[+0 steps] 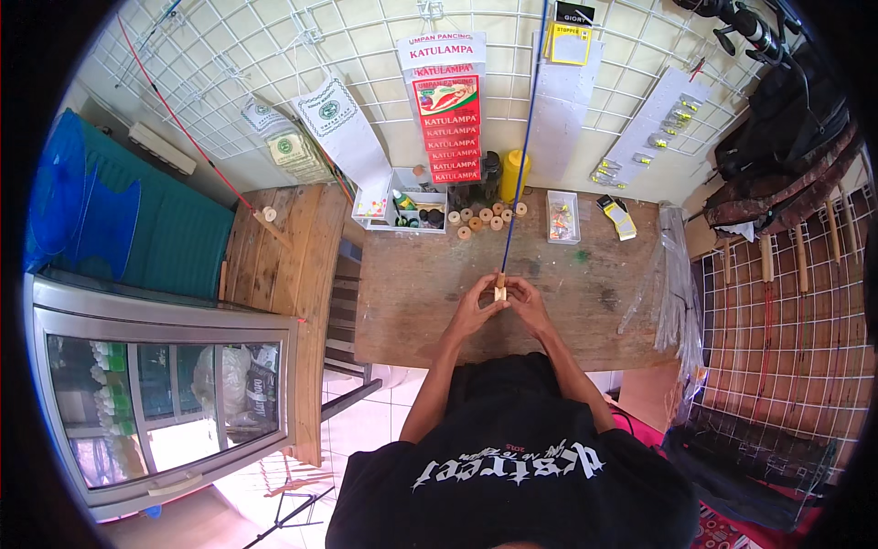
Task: The recorder is threading and sliding small cork handle rings onto a fishing rod blank to assemble or repair the handle.
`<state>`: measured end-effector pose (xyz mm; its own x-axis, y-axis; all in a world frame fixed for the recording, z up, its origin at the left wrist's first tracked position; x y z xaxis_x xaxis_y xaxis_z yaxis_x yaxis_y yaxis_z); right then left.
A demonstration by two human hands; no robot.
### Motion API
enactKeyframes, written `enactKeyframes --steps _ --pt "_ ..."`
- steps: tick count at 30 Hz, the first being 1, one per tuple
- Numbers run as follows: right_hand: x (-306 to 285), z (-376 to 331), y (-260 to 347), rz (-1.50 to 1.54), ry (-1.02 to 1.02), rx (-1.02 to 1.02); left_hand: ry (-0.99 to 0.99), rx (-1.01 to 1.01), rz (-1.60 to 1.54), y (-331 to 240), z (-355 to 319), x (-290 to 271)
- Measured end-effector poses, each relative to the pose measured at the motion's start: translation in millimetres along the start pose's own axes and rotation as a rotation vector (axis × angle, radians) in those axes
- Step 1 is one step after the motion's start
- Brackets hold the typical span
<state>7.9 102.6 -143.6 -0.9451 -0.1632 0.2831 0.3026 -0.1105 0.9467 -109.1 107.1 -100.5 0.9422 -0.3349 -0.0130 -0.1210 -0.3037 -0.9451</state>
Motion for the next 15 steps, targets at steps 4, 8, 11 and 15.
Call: enactKeyframes --steps 4,8,11,15 --pt "-10.9 -1.6 -2.8 0.034 -0.162 0.078 -0.046 0.057 0.159 -2.7 1.3 2.5" --pt "-10.6 -1.7 15.3 -0.108 -0.158 0.083 -0.075 0.002 0.256 7.0 2.5 -1.7" --pt "1.2 -6.2 23.6 -0.065 -0.091 0.237 -0.112 0.043 0.265 13.7 3.9 -6.2" --pt "10.0 -17.8 13.3 0.231 -0.074 0.538 -0.110 0.057 0.252 17.6 5.8 -6.2"
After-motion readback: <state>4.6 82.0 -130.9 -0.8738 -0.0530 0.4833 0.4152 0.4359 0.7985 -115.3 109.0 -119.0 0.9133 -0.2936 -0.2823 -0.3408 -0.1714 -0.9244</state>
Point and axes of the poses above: each hand's wrist, its own z-axis towards the middle knuckle, its own x-axis out of the palm, y = z × x, the point moved 9 cm from there along z, towards the middle knuckle, and after that the axes turned 15 degrees about -x, right-handed, at the moved point
